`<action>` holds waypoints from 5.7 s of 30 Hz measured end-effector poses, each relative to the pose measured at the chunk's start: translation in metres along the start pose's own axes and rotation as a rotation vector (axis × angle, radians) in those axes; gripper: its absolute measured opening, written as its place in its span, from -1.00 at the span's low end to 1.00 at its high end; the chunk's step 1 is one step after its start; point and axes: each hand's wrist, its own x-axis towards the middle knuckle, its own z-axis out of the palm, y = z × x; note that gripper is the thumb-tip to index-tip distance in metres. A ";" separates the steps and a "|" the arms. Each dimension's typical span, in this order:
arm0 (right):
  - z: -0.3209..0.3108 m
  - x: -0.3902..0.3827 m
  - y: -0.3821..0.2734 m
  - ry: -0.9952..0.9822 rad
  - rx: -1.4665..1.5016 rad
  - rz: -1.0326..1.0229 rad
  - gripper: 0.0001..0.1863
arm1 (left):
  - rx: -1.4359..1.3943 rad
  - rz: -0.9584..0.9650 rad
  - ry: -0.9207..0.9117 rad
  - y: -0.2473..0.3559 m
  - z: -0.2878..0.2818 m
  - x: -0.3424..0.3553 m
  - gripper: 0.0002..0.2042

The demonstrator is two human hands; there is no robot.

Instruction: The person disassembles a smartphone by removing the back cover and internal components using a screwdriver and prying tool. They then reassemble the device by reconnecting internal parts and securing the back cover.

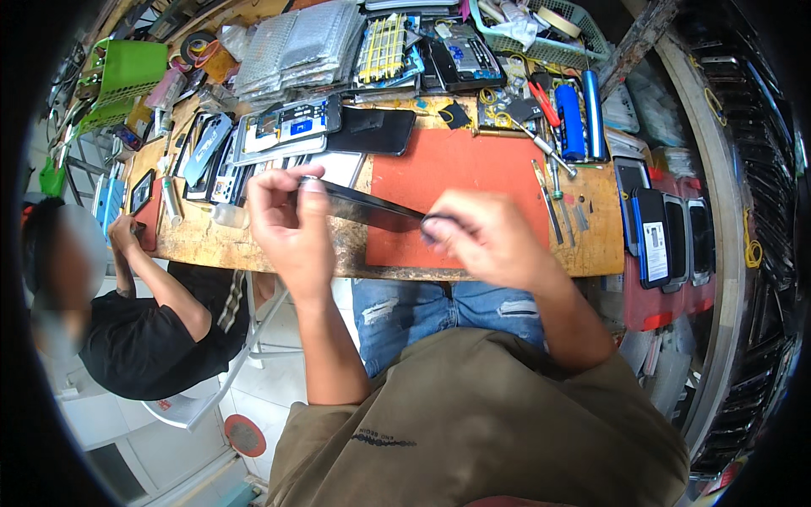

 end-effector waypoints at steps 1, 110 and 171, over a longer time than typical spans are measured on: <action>-0.010 0.000 -0.010 0.076 0.074 0.042 -0.87 | 0.063 0.080 -0.050 0.005 0.013 -0.002 -0.68; -0.083 0.068 -0.085 0.169 -0.168 0.184 -0.66 | -1.167 -0.885 -0.613 -0.079 0.118 0.029 -0.27; -0.044 0.061 -0.075 0.388 -0.539 -0.065 -0.78 | -0.509 -0.097 -0.587 -0.062 0.118 0.017 -0.36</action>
